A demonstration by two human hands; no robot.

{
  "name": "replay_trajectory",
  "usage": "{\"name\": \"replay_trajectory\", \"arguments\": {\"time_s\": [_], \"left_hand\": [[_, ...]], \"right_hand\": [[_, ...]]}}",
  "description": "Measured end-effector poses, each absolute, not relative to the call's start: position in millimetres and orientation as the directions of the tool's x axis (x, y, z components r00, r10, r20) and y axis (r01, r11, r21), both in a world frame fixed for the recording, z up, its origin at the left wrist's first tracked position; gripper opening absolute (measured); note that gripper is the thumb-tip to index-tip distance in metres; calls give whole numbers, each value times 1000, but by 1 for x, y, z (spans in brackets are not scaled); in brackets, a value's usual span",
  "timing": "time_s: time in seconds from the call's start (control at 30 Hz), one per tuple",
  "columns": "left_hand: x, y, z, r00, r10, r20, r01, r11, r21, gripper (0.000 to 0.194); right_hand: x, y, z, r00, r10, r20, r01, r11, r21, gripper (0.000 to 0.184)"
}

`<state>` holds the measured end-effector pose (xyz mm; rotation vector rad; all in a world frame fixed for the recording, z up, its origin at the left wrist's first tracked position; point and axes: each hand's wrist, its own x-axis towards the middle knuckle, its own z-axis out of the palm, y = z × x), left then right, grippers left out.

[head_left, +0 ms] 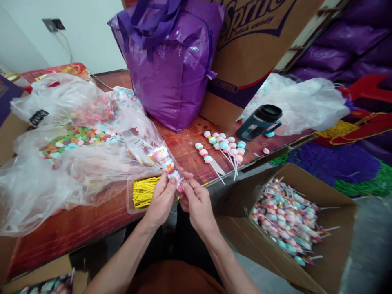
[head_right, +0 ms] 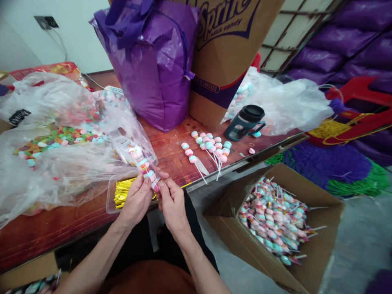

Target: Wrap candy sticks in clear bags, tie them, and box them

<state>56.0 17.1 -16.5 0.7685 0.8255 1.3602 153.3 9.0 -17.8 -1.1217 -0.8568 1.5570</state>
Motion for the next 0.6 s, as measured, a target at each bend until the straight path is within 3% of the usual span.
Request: {"name": "replay_trajectory", "arguments": {"time_s": [0.07, 0.13, 0.23, 0.3, 0.37, 0.47, 0.6], "left_hand": [[48, 16, -14, 83, 995, -52, -542, 89, 836, 31], [39, 17, -9, 69, 996, -52, -560, 81, 825, 28], [19, 21, -1, -53, 997, -50, -594, 9, 805, 23], [2, 23, 3, -142, 988, -63, -607, -36, 794, 22], [-17, 25, 6, -186, 979, -81, -591, -45, 806, 25], [-36, 24, 6, -193, 975, -111, -537, -10, 844, 30], [-41, 21, -1, -187, 972, -141, -529, 21, 848, 32]], "right_hand": [[149, 12, -13, -151, 932, -330, -373, -363, -854, 40], [146, 15, -9, -220, 916, -335, -301, -390, -870, 36], [145, 20, -7, -188, 973, -131, 102, -113, -988, 29], [146, 23, -6, -142, 988, 64, 456, 123, -881, 25], [145, 26, -5, -198, 972, 123, 692, 228, -685, 21], [138, 30, -2, -356, 934, -20, 819, 302, -489, 21], [120, 31, -5, -451, 883, -132, 843, 372, -389, 15]]}}
